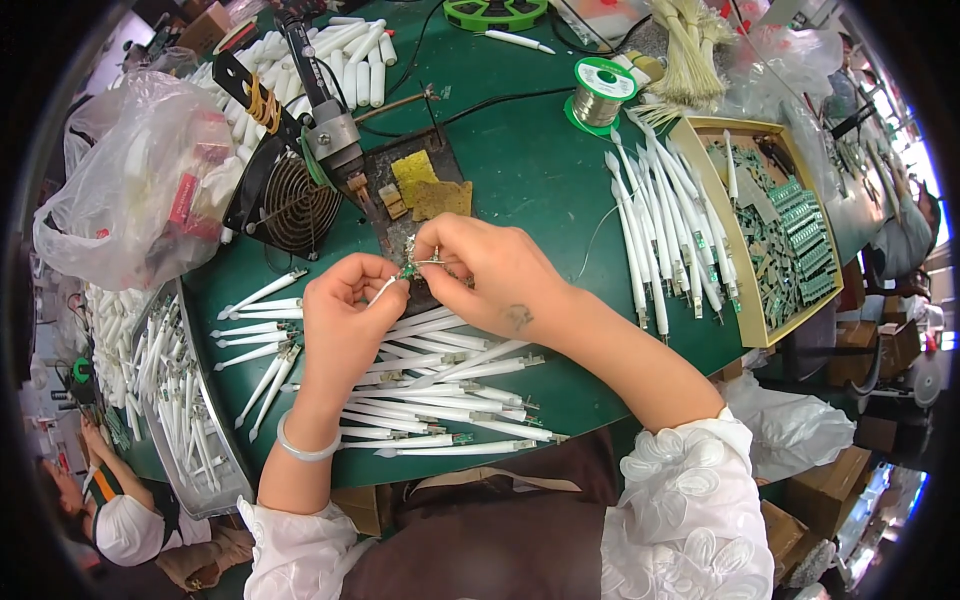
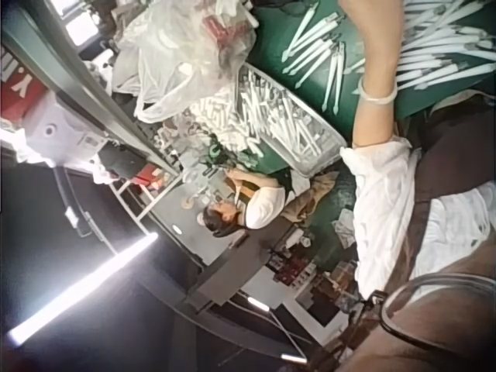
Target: Manual assembly of small white plastic components onto a central base unit on a production floor.
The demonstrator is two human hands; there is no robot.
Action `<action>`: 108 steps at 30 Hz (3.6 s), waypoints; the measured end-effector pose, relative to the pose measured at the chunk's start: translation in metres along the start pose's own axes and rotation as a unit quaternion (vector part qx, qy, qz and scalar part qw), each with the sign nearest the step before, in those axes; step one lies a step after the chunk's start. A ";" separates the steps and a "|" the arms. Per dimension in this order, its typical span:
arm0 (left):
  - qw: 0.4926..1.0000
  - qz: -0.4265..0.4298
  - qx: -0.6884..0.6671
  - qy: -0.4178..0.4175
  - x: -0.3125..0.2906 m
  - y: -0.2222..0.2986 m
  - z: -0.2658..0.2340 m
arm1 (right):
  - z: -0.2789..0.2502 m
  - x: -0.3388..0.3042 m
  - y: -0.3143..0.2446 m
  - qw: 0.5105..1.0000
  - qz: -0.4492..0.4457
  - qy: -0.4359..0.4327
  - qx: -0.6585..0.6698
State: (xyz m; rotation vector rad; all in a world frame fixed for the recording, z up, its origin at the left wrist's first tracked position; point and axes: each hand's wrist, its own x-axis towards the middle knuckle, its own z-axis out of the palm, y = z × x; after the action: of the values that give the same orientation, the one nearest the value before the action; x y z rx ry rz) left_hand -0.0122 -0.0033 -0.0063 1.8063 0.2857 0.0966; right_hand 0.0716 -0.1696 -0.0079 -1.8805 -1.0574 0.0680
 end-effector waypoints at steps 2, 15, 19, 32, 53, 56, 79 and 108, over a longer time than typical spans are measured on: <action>0.999 0.018 0.018 0.019 0.000 0.002 0.002 | -0.002 0.000 -0.001 0.999 0.043 0.001 0.034; 0.995 -0.021 -0.087 0.045 0.012 0.005 -0.001 | 0.006 0.005 -0.003 0.997 0.035 0.035 0.055; 0.993 -0.028 -0.101 0.049 0.012 0.008 -0.002 | 0.011 0.006 -0.001 0.997 0.013 0.060 0.055; 0.992 -0.025 -0.105 0.059 0.013 0.012 -0.002 | 0.013 0.007 -0.005 0.996 0.006 0.087 0.035; 0.997 -0.044 -0.050 0.050 0.010 0.002 -0.013 | -0.006 0.004 -0.009 0.987 0.121 0.032 0.104; 0.996 -0.054 -0.045 0.052 0.004 0.004 -0.019 | -0.021 0.003 -0.013 0.987 0.143 -0.068 0.037; 0.960 0.112 0.234 -0.101 -0.036 0.028 -0.021 | -0.017 -0.003 -0.019 0.956 0.171 -0.217 0.097; 0.987 -0.100 -0.053 -0.111 -0.021 0.012 -0.015 | -0.004 -0.005 -0.015 0.994 -0.002 -0.090 -0.061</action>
State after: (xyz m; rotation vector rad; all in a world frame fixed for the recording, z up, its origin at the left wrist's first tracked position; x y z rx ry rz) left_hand -0.0338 0.0033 0.0114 1.6556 0.2954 -0.2266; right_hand 0.0601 -0.1732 0.0039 -2.0119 -1.2104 0.1765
